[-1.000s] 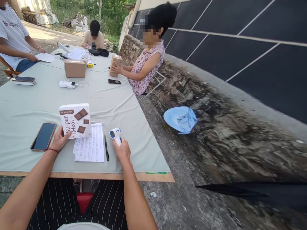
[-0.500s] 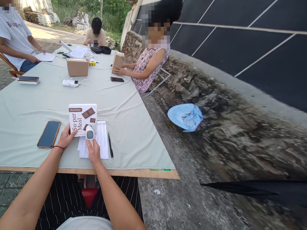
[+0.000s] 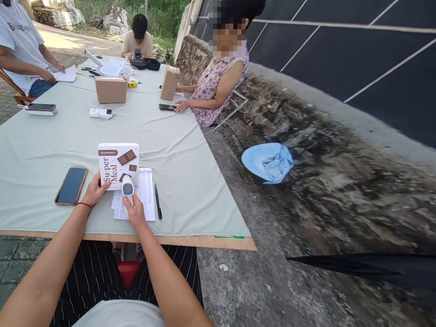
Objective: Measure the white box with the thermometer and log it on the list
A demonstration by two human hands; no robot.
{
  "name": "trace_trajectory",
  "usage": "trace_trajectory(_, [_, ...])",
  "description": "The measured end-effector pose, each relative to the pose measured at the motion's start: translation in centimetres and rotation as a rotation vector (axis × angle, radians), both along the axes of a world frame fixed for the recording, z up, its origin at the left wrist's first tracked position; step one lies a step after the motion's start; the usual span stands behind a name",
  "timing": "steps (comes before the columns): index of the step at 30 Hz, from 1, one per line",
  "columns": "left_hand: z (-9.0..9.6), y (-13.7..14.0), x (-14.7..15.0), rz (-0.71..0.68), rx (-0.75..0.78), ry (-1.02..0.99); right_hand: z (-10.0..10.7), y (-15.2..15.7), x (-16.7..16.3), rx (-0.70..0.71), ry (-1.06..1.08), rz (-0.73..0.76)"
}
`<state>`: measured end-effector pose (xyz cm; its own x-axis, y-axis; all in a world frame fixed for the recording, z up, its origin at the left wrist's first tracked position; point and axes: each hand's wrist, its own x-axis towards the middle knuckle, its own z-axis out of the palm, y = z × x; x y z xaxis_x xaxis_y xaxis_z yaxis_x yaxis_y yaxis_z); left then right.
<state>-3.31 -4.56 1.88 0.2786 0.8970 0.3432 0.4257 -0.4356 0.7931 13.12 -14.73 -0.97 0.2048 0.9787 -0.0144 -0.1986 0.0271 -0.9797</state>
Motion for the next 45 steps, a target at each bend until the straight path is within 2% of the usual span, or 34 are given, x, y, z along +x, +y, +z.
trace_trajectory(11, [0.4, -0.1, 0.1, -0.018, -0.068, -0.061, 0.5, -0.3, -0.1, 0.009, -0.094, -0.005])
trace_trajectory(18, [0.6, -0.2, 0.2, 0.006, -0.062, -0.012, 1.4, -0.5, -0.1, 0.02, -0.153, -0.021])
trace_trajectory(45, [0.4, -0.1, 0.3, -0.026, -0.087, -0.09, 1.4, -0.7, -0.1, 0.003, -0.158, -0.016])
